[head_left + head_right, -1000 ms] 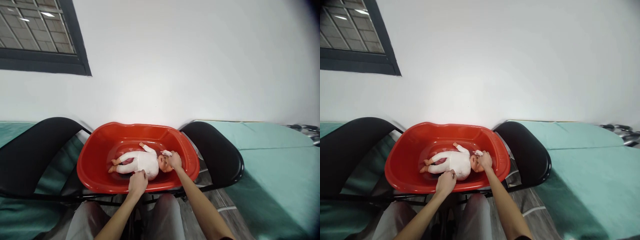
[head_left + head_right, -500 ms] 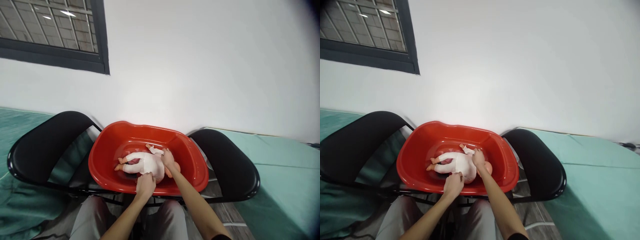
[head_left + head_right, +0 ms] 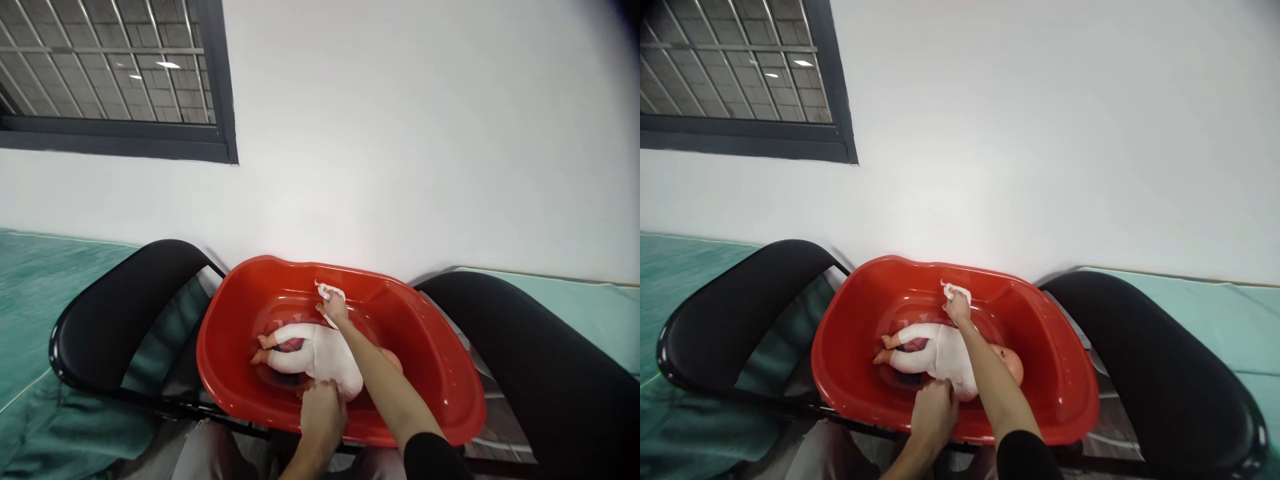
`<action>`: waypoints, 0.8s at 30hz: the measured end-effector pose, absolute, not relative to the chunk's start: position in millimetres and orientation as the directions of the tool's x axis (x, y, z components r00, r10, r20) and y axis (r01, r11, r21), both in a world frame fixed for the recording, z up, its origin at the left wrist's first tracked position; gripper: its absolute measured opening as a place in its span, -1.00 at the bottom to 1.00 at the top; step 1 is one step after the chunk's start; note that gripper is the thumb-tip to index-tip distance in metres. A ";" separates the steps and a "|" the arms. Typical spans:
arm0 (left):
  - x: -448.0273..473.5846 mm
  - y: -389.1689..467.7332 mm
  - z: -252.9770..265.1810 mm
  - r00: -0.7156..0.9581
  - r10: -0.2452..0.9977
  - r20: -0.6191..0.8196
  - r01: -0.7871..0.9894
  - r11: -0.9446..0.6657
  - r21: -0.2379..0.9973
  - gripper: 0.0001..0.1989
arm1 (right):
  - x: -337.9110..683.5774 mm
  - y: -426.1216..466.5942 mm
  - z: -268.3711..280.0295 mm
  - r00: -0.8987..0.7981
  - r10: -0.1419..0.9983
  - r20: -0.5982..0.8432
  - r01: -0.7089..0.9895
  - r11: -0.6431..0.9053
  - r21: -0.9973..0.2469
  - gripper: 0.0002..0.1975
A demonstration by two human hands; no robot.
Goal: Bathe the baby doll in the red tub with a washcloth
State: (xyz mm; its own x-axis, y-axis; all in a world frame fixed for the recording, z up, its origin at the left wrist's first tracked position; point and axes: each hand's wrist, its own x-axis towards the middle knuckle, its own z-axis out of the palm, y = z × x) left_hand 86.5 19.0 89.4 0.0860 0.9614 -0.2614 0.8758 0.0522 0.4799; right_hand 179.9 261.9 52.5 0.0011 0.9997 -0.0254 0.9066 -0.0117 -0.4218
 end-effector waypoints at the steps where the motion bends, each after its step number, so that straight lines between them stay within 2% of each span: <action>1: 87.8 19.7 86.8 0.089 0.965 -0.245 0.875 0.042 0.482 -0.65 | 175.7 267.1 44.6 -0.016 0.998 -0.065 0.914 -0.012 -0.404 -0.66; 4: 90.5 21.1 79.3 0.103 0.961 -0.256 0.875 0.035 0.483 -0.67 | 164.3 278.1 16.6 -0.038 0.989 -0.141 0.925 -0.019 -0.380 -0.58; 7: 91.7 23.3 75.2 0.119 0.948 -0.295 0.872 0.042 0.488 -0.65 | 157.5 286.1 -9.0 0.008 0.988 -0.157 0.939 -0.062 -0.339 -0.64; 11: 92.3 27.9 71.6 0.127 0.937 -0.324 0.862 0.058 0.504 -0.65 | 154.6 295.1 -26.0 0.043 0.988 -0.151 0.953 -0.086 -0.292 -0.46; 20: 90.7 27.8 69.8 0.143 0.942 -0.303 0.852 0.039 0.523 -0.65 | 147.2 293.7 10.1 -0.079 0.993 -0.085 0.961 0.053 -0.272 -0.62; 22: 89.5 24.1 71.9 0.125 0.958 -0.258 0.856 0.027 0.517 -0.66 | 146.3 281.1 22.7 -0.136 0.989 -0.062 0.938 0.108 -0.331 -0.65; 24: 88.3 20.1 72.2 0.115 0.970 -0.212 0.861 0.009 0.509 -0.68 | 148.0 261.6 30.2 -0.255 0.966 -0.043 0.849 0.203 -0.488 -0.72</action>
